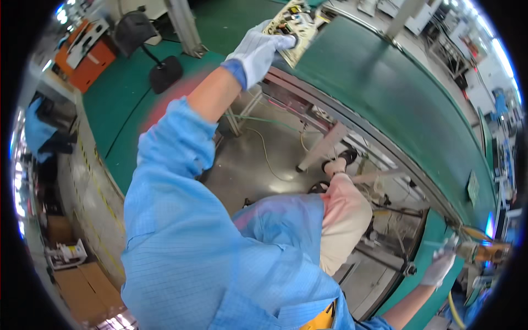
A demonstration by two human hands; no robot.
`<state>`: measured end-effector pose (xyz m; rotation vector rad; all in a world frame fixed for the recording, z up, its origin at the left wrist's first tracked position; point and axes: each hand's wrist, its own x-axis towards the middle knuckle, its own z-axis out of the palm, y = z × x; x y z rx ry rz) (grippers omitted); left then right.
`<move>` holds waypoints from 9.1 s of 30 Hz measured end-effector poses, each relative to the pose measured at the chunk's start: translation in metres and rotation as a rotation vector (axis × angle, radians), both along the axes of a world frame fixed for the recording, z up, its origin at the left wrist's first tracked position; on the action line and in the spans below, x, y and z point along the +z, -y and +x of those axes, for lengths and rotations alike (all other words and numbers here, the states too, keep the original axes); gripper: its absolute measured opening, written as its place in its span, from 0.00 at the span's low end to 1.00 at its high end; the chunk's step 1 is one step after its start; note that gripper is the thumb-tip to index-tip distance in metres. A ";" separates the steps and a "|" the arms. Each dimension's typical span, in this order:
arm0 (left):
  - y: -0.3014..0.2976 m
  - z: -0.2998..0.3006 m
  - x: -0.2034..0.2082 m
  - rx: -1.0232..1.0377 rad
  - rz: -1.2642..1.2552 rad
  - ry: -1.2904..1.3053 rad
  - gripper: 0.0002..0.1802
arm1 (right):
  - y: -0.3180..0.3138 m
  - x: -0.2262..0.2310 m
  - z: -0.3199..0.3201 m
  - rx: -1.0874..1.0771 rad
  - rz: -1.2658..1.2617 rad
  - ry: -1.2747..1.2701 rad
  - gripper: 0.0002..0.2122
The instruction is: Screwing components onto circuit boards on an industrial assembly line.
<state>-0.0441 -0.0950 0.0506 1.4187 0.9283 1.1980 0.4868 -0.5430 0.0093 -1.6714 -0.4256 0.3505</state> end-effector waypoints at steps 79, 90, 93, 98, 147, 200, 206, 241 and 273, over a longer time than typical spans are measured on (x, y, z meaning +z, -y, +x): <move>0.118 0.618 0.003 -0.730 0.853 0.087 0.36 | 0.023 -0.020 0.012 -0.145 -0.003 -0.156 0.14; 0.026 0.283 -0.024 -1.014 -0.486 0.777 0.26 | 0.013 -0.025 0.002 -0.221 0.109 -0.260 0.06; 0.090 0.237 -0.021 -0.892 -0.429 0.781 0.29 | 0.016 -0.032 0.004 -0.259 0.037 -0.133 0.08; 0.143 0.133 0.008 -0.901 -0.537 0.978 0.28 | 0.008 -0.035 0.005 -0.289 -0.012 -0.006 0.09; 0.115 -0.197 -0.015 0.498 -0.141 1.047 0.05 | 0.007 -0.066 0.047 -0.189 -0.206 0.219 0.18; 0.249 0.152 -0.032 -1.164 -0.795 0.333 0.29 | -0.138 0.119 -0.230 0.379 0.473 0.729 0.19; 0.252 0.152 -0.024 -1.196 -0.770 0.322 0.29 | -0.143 0.114 -0.193 0.871 0.691 0.438 0.19; 0.248 0.137 -0.019 -1.077 -1.048 0.414 0.25 | -0.134 0.109 -0.217 0.192 0.450 0.832 0.16; 0.245 0.134 -0.032 -0.901 -1.089 0.482 0.23 | -0.121 0.105 -0.206 0.276 0.391 0.984 0.16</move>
